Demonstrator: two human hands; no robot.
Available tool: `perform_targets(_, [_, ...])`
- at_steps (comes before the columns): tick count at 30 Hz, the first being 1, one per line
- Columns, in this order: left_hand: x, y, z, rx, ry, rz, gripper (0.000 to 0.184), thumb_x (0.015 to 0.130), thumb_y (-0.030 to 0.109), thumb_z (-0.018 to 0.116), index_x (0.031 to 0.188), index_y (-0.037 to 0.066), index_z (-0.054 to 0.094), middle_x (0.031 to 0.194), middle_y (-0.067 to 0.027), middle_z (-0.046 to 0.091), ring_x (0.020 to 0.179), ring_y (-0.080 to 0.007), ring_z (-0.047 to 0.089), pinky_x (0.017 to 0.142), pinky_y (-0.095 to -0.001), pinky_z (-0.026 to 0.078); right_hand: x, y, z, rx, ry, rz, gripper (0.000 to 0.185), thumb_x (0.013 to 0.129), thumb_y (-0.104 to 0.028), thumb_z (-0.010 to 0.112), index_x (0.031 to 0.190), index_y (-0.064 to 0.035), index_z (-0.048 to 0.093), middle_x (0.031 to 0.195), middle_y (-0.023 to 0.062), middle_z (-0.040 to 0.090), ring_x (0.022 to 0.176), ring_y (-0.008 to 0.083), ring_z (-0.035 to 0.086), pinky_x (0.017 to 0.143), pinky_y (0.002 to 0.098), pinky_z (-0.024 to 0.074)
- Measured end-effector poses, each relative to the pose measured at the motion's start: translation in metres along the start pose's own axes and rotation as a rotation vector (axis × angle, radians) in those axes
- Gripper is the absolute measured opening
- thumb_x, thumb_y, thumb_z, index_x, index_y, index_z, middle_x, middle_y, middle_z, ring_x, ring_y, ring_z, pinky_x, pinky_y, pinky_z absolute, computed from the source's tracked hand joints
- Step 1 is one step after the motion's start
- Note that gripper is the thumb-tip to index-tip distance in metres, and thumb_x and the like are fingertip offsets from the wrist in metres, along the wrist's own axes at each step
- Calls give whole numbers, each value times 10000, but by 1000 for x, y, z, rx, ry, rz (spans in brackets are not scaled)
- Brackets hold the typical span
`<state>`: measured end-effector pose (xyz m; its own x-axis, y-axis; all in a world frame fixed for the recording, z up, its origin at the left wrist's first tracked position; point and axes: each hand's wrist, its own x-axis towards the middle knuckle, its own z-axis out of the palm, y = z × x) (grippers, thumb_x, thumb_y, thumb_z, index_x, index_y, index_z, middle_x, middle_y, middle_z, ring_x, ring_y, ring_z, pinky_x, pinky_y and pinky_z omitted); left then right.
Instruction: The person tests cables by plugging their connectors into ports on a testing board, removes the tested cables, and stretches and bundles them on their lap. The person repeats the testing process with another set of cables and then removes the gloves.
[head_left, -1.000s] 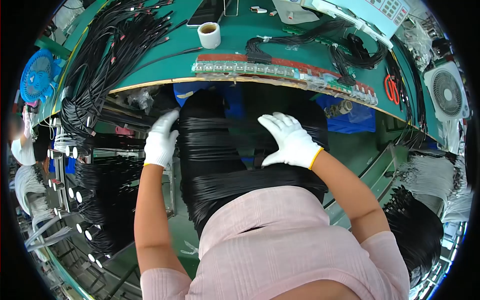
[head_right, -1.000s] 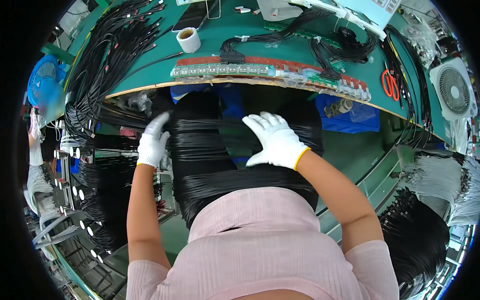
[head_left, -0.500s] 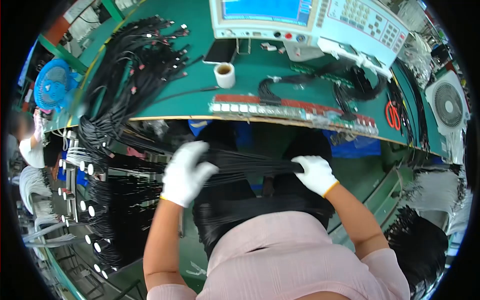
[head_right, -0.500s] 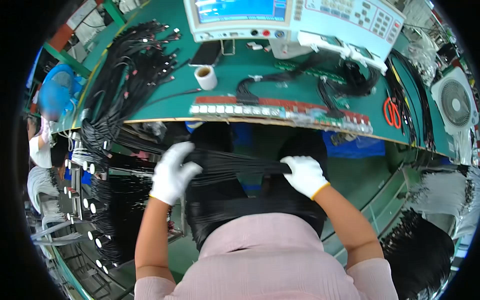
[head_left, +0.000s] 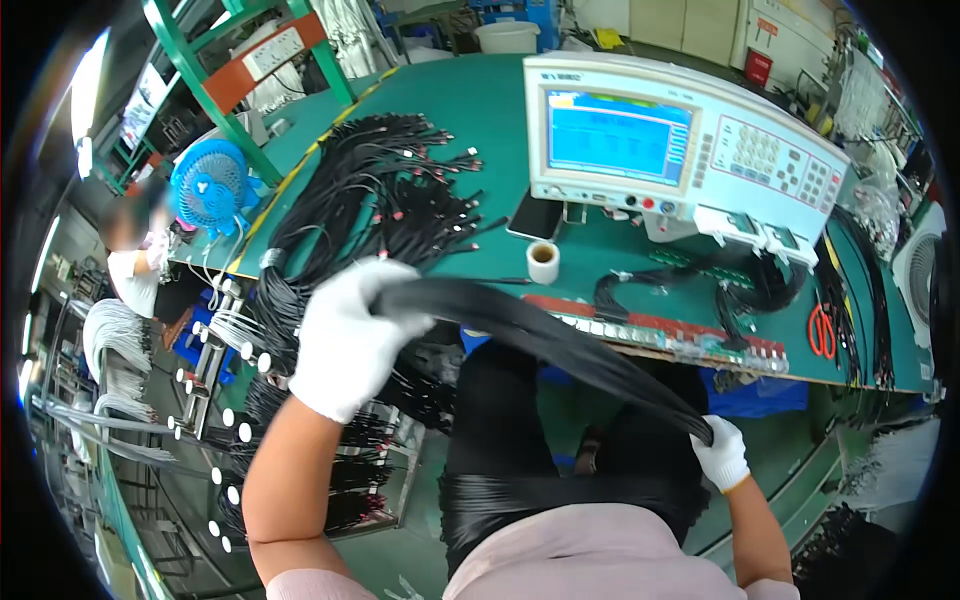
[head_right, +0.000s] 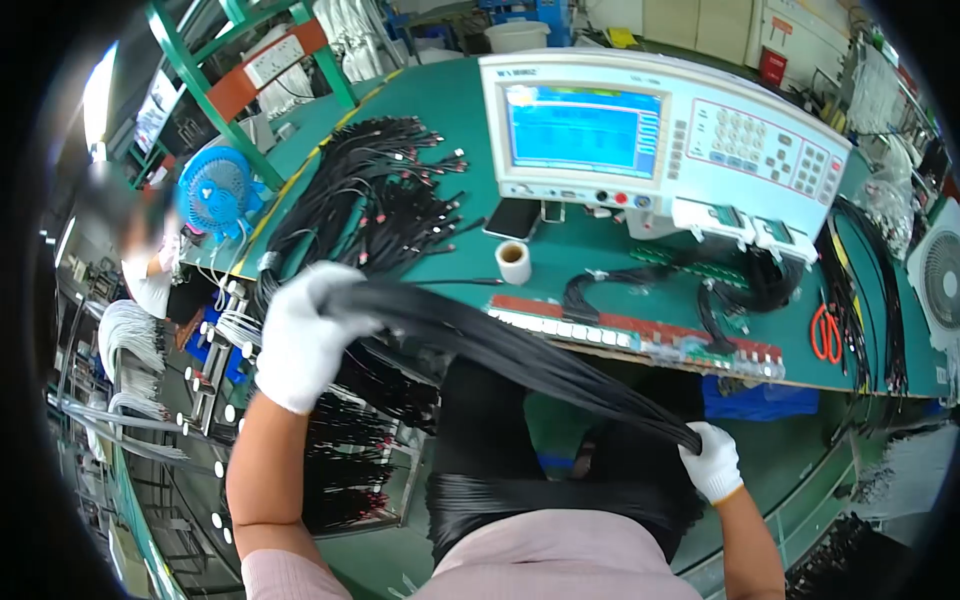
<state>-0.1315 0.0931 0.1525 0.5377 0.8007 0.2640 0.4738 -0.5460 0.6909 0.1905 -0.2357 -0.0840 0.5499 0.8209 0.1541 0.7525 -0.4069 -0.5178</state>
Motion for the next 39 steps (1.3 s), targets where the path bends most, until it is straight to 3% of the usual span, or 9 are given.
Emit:
perform_targets(6, [121, 1, -95, -310, 286, -50, 209, 828, 157, 635, 968, 4, 608, 764, -55, 615, 595, -84, 498, 542, -215, 380, 64, -196, -62, 927, -465, 420, 183, 818, -133, 695, 945, -20, 630, 676, 55, 604, 577, 133, 568, 552, 276, 460])
perform_targets(12, [223, -59, -115, 478, 737, 133, 628, 755, 434, 678, 1234, 40, 586, 1127, -190, 657, 1084, -336, 614, 947, -379, 445, 226, -319, 0, 893, -362, -17, 485, 831, -323, 718, 1135, 20, 558, 820, 117, 649, 746, 199, 623, 694, 327, 500])
perform_targets(15, [129, -34, -70, 158, 505, 304, 352, 834, 250, 614, 1109, 31, 635, 1101, -166, 649, 1014, -310, 624, 919, -356, 467, 212, -323, 35, 653, -36, -288, 737, 817, -318, 723, 1381, 31, 402, 1330, 249, 513, 1255, 344, 498, 1047, 378, 393])
perform_targets(16, [95, -39, -64, 511, 361, 671, 249, 851, 173, 567, 1038, 33, 653, 1035, -161, 660, 958, -293, 637, 877, -355, 490, 187, -326, 19, 541, -96, -403, 738, 783, -294, 753, 1364, 24, 428, 1349, 231, 500, 1252, 340, 497, 1049, 389, 395])
perform_targets(21, [-88, -60, 11, -637, -699, 107, 594, 979, 413, 473, 1373, -31, 436, 1312, -207, 535, 1201, -309, 546, 1029, -385, 411, 102, -285, 2, 157, -415, -900, 818, 653, -364, 826, 1301, -21, 464, 1326, 203, 463, 1230, 422, 436, 1018, 483, 374])
perform_targets(23, [-123, -52, 33, -805, -952, 52, 702, 960, 460, 498, 1431, -36, 336, 1379, -242, 459, 1287, -330, 462, 1075, -407, 345, 100, -273, 1, 151, -552, -1092, 474, 639, -292, 766, 1020, -51, 618, 1052, 128, 598, 1047, 331, 555, 889, 440, 456])
perform_targets(27, [-151, -45, 46, -984, -964, 242, 532, 989, 360, 466, 1392, 14, 428, 1462, -226, 385, 1368, -369, 355, 1121, -410, 281, 85, -242, -13, 45, -907, -1204, 254, 703, -290, 670, 591, -65, 626, 586, 105, 577, 652, 286, 582, 622, 412, 472])
perform_targets(37, [-166, -63, -22, -967, -1238, 327, 521, 983, 356, 482, 1334, -27, 500, 1503, -211, 330, 1395, -288, 334, 1142, -383, 233, 54, -209, -50, 357, -933, -1097, 360, 847, -313, 643, 594, -57, 620, 616, 120, 587, 700, 310, 615, 685, 401, 501])
perform_targets(39, [-160, -98, -46, -834, -896, 145, 448, 976, 310, 507, 1276, -19, 559, 1479, -195, 381, 1388, -278, 349, 1138, -368, 245, 64, -214, -69, 218, -740, -1050, 336, 825, -324, 660, 600, -78, 620, 610, 94, 588, 756, 301, 623, 727, 379, 501])
